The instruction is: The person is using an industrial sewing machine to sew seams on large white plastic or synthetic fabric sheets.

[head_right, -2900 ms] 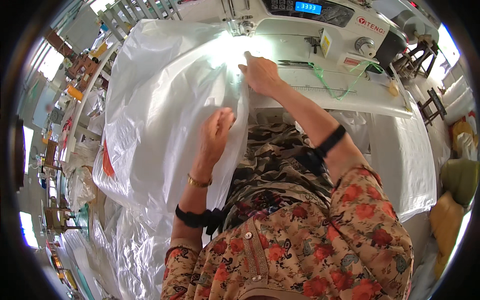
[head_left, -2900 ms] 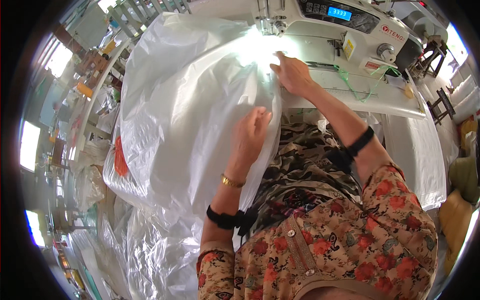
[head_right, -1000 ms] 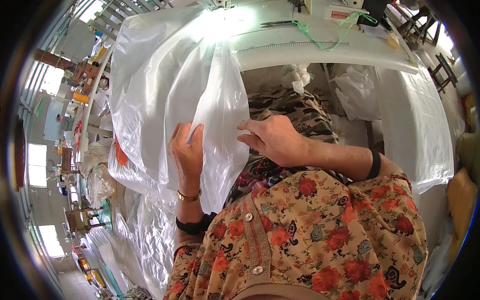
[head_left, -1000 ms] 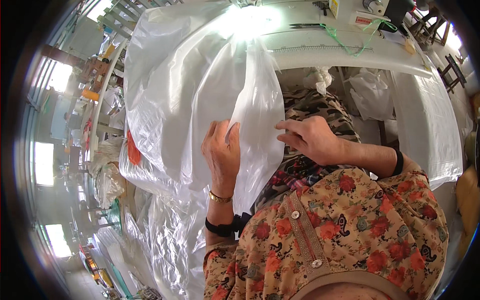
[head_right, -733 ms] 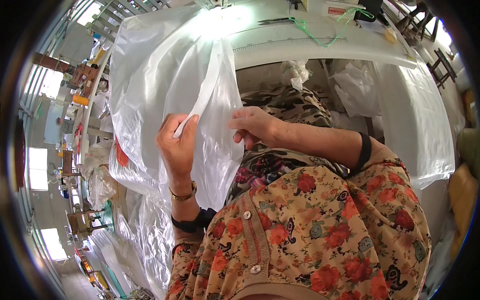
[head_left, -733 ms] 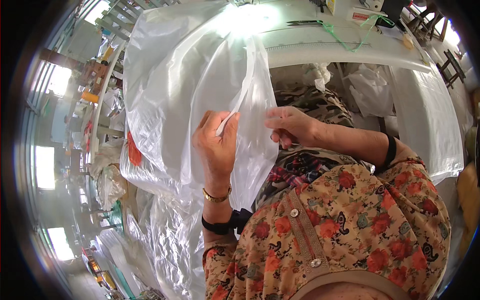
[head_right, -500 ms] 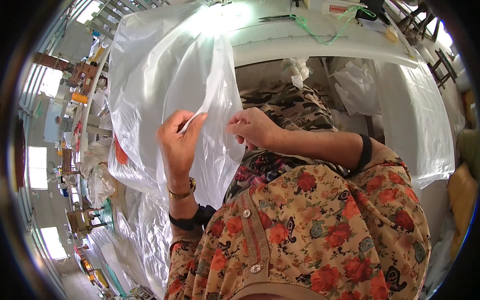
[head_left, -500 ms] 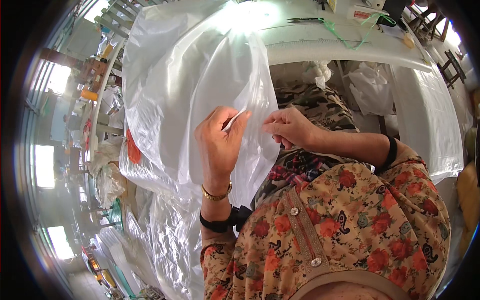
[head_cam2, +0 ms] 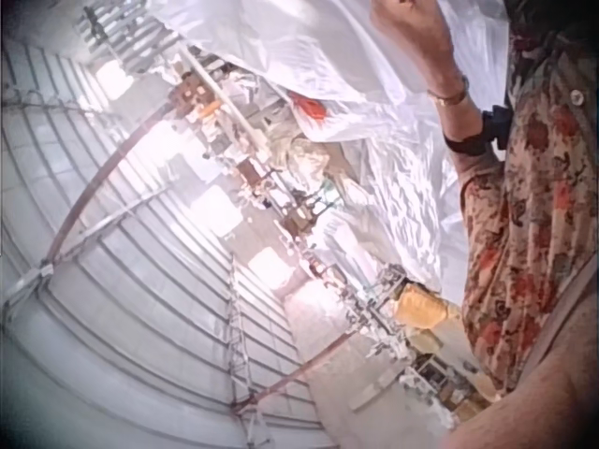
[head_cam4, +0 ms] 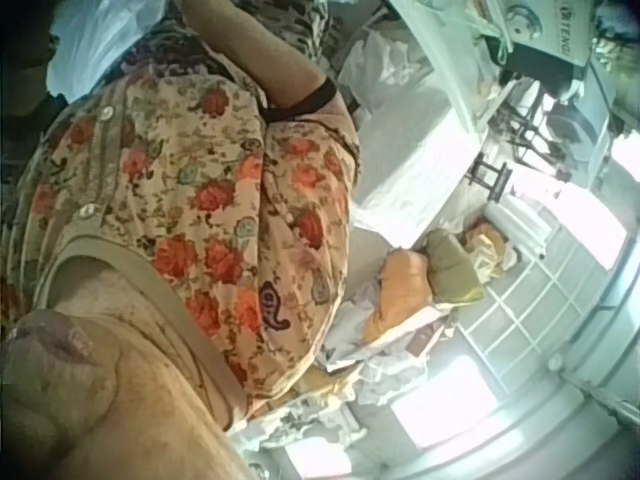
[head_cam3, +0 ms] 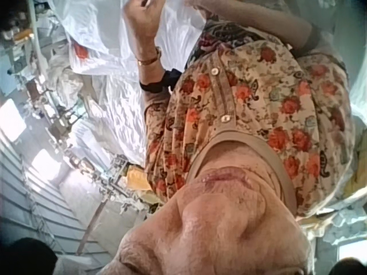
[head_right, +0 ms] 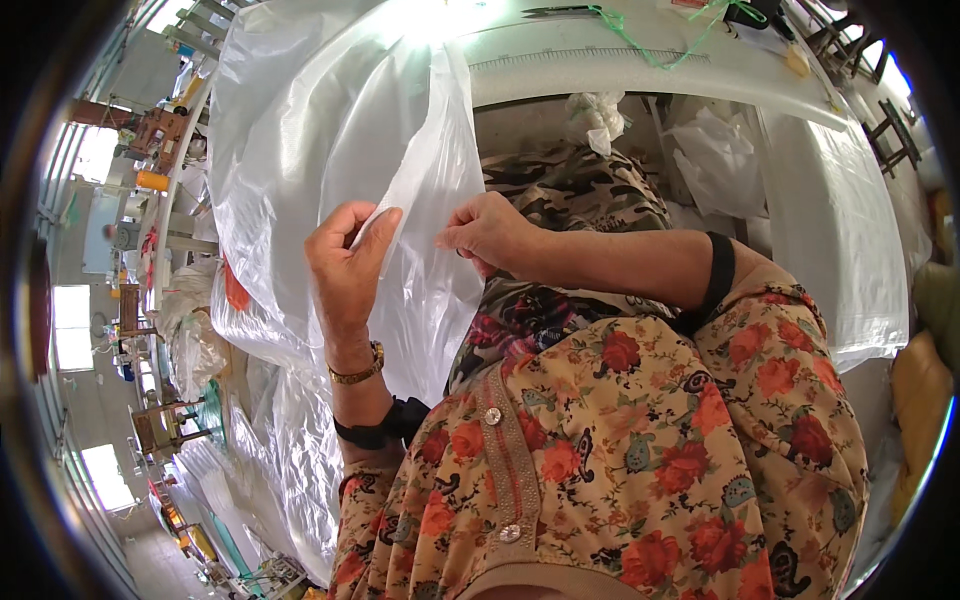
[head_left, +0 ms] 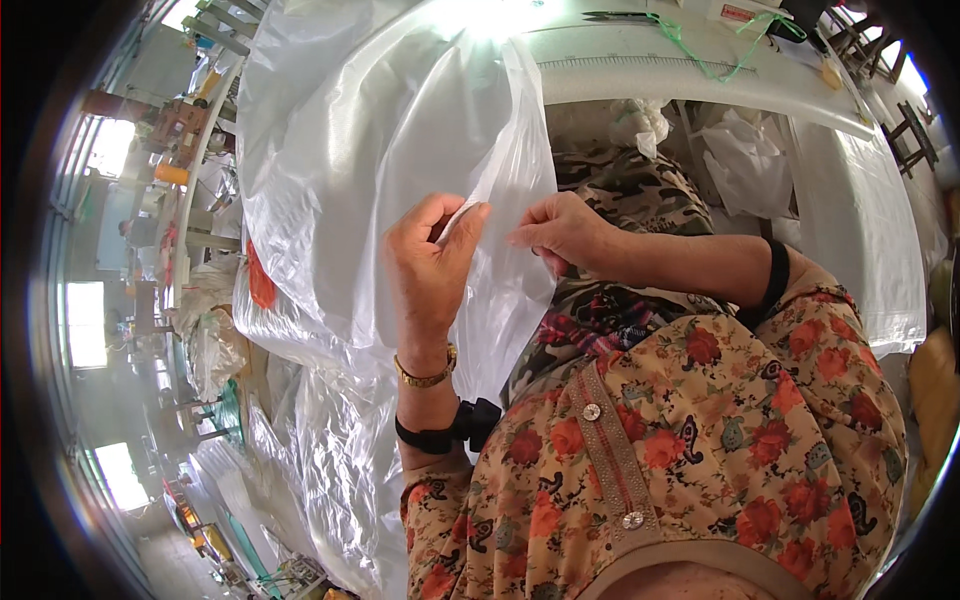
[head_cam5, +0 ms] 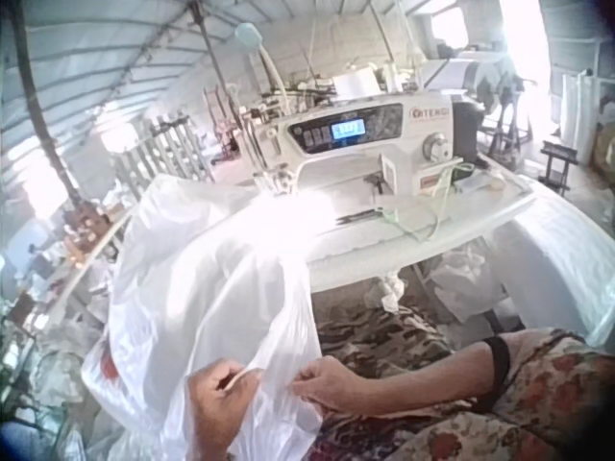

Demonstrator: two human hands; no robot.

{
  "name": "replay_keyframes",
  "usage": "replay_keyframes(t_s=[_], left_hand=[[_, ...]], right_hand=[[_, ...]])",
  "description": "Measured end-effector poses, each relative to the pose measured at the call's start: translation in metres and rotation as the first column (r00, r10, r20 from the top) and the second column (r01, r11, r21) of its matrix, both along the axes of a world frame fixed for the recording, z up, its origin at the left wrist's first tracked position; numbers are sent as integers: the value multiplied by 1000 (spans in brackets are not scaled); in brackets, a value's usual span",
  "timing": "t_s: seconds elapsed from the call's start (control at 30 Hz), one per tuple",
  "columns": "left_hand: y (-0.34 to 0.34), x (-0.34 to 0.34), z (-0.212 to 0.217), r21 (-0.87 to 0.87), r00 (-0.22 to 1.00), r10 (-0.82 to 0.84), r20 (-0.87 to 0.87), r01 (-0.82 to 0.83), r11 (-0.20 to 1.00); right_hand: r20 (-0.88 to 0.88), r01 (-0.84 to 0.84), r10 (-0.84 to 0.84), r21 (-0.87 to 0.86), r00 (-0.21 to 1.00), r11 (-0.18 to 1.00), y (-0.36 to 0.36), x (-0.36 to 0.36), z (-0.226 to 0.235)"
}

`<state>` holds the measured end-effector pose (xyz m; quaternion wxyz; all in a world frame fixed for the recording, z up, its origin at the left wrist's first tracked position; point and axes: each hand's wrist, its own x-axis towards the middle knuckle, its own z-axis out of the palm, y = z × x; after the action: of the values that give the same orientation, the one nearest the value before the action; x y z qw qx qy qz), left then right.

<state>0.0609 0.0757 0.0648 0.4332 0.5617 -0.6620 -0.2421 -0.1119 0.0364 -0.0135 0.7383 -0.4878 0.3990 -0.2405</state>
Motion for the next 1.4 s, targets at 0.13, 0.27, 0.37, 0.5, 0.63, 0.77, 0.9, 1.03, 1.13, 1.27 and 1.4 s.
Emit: replay_keyframes(t_s=[0.13,0.27,0.37,0.5,0.63,0.77,0.9,1.03,1.13,1.27,1.4], left_hand=[[1,8,2,26,999,31,-8,-31,999],[2,7,-4,57,999,-21,-30,22,998],[3,-3,-18,186,972,-155,-174,187,965],[7,-6,-26,219,975,-151,-164,185,958],[12,-2,-38,252,956,-116,-269,186,950],[13,-3,-45,276,935,-75,-348,179,944],[12,-6,-48,340,860,-8,-510,210,916],[15,2,-46,451,821,100,-563,203,869],[13,9,-47,286,868,96,-487,55,957],[3,40,-23,140,967,127,-220,-98,985],[-7,59,-3,-44,998,40,46,-38,998]], right_hand=[[60,-11,14,-55,998,998,18,-7,18],[129,10,3,-99,992,995,29,-18,41],[184,39,-23,-86,983,996,34,-16,49],[120,27,-11,-136,993,990,35,-9,46],[8,-53,57,-268,998,962,39,-6,54],[-31,-82,76,-393,997,916,42,0,46],[-120,-131,84,-468,989,874,41,-2,32],[-144,-158,73,-760,987,630,39,-8,21],[-83,2,-106,-778,991,628,27,-19,17],[-48,408,-462,-395,886,823,18,-21,-12],[8,129,-129,-105,992,986,23,-10,-19]])
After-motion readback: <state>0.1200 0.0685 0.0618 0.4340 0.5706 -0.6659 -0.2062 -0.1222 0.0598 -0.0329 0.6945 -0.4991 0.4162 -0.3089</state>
